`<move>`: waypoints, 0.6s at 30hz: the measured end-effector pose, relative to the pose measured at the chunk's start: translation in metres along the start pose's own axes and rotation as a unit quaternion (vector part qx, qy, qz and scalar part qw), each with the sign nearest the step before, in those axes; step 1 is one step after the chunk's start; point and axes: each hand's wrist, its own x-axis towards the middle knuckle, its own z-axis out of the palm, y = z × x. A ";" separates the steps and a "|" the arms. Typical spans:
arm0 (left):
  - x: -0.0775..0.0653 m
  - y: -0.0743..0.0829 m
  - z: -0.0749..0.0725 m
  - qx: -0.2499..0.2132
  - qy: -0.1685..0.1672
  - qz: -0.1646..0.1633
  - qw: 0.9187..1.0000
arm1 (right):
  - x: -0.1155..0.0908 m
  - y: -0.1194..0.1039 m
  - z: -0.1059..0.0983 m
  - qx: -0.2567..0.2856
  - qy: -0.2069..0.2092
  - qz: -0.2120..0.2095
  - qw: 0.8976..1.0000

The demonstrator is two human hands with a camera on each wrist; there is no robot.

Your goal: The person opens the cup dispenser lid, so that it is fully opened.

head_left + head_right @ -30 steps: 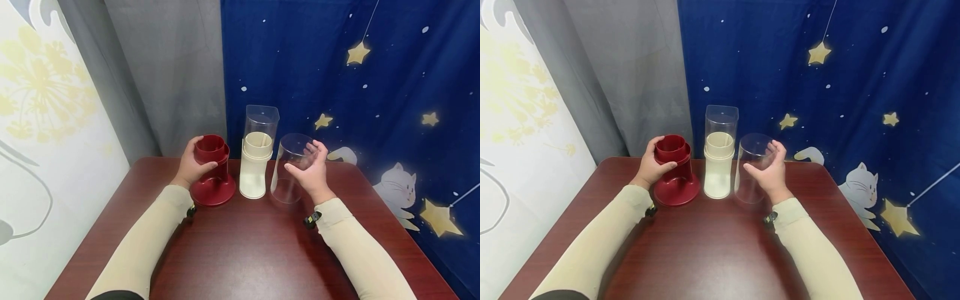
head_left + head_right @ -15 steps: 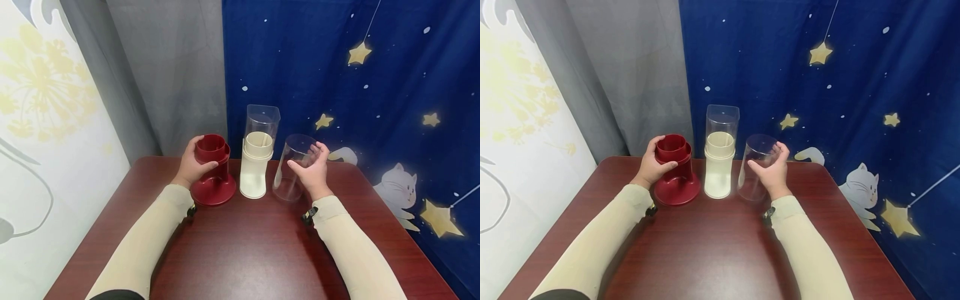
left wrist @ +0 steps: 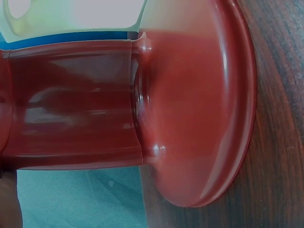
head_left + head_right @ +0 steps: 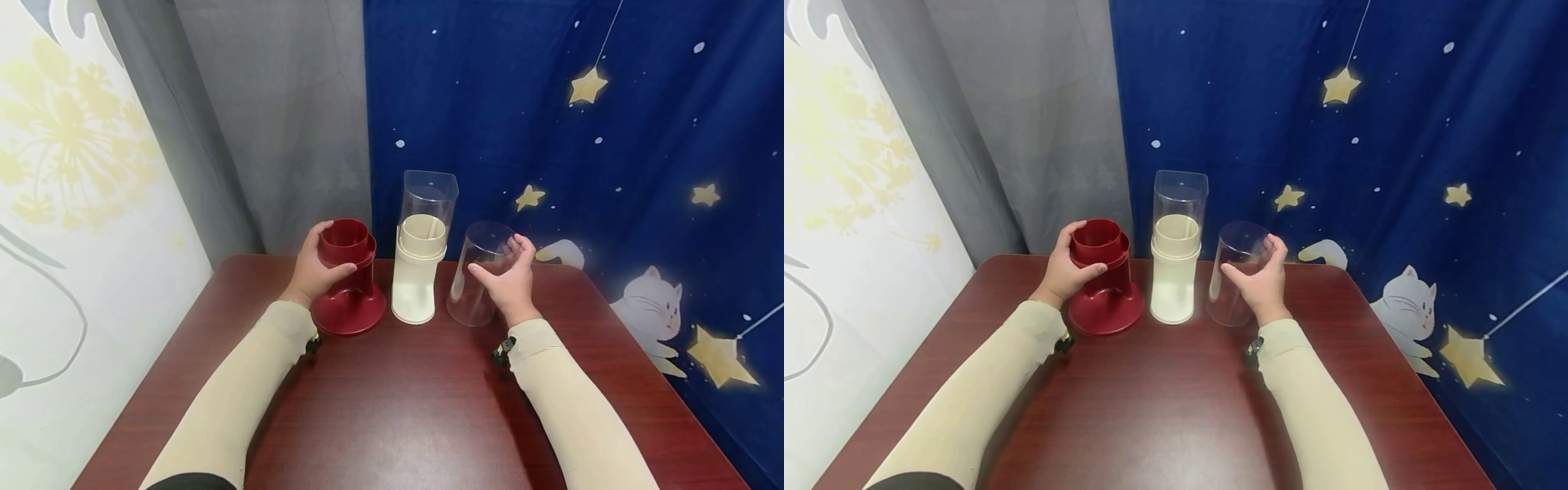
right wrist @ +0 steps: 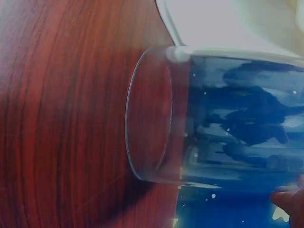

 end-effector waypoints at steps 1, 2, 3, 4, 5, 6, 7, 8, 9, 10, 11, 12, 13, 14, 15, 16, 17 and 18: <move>0.000 0.000 0.000 0.002 0.000 0.001 1.000 | 0.000 0.002 0.000 -0.002 0.000 -0.001 1.000; 0.000 0.000 0.000 0.003 0.000 0.001 1.000 | 0.000 0.003 -0.001 -0.004 0.000 -0.002 1.000; 0.000 -0.001 0.000 0.004 0.000 0.000 1.000 | 0.000 0.004 -0.001 -0.006 -0.002 -0.004 1.000; 0.000 0.000 0.000 0.005 0.001 -0.001 1.000 | 0.000 0.003 -0.002 -0.009 -0.004 -0.006 1.000; 0.000 0.000 -0.001 0.005 0.001 -0.001 1.000 | -0.001 0.002 -0.003 -0.011 -0.008 -0.007 1.000; 0.000 0.000 -0.001 0.005 0.002 -0.003 1.000 | -0.001 0.001 -0.003 -0.015 -0.011 -0.008 1.000; 0.000 0.000 -0.001 0.006 0.002 -0.004 1.000 | -0.001 -0.001 -0.004 -0.021 -0.013 -0.008 1.000; -0.001 0.000 -0.001 0.006 0.003 -0.005 1.000 | -0.001 -0.003 -0.005 -0.024 -0.016 -0.007 1.000; -0.001 0.000 -0.001 0.006 0.002 -0.005 1.000 | -0.001 -0.005 -0.006 -0.028 -0.018 -0.006 0.999; -0.001 0.000 -0.001 0.007 0.002 -0.005 1.000 | -0.001 -0.007 -0.007 -0.031 -0.018 -0.006 0.999; -0.001 0.000 -0.001 0.007 0.001 -0.004 1.000 | 0.000 -0.009 -0.008 -0.033 -0.018 -0.006 0.999; -0.002 0.001 -0.001 0.008 0.001 -0.005 1.000 | 0.001 -0.011 -0.009 -0.035 -0.016 -0.006 0.999; -0.002 0.001 -0.001 0.009 0.001 -0.005 1.000 | 0.002 -0.014 -0.010 -0.034 -0.015 -0.008 0.999; -0.002 0.002 -0.001 0.008 0.001 -0.006 1.000 | 0.003 -0.017 -0.011 -0.032 -0.013 -0.011 0.999; -0.003 0.002 -0.001 0.008 -0.001 -0.008 1.000 | 0.004 -0.020 -0.011 -0.032 -0.010 -0.014 0.999; -0.003 0.002 -0.001 0.008 -0.001 -0.009 1.000 | 0.006 -0.024 -0.012 -0.030 -0.008 -0.018 0.999; -0.004 0.003 -0.001 0.008 -0.001 -0.011 1.000 | 0.008 -0.028 -0.013 -0.028 -0.006 -0.022 0.999; -0.004 0.003 -0.001 0.008 -0.001 -0.012 1.000 | 0.010 -0.032 -0.013 -0.025 -0.004 -0.027 0.999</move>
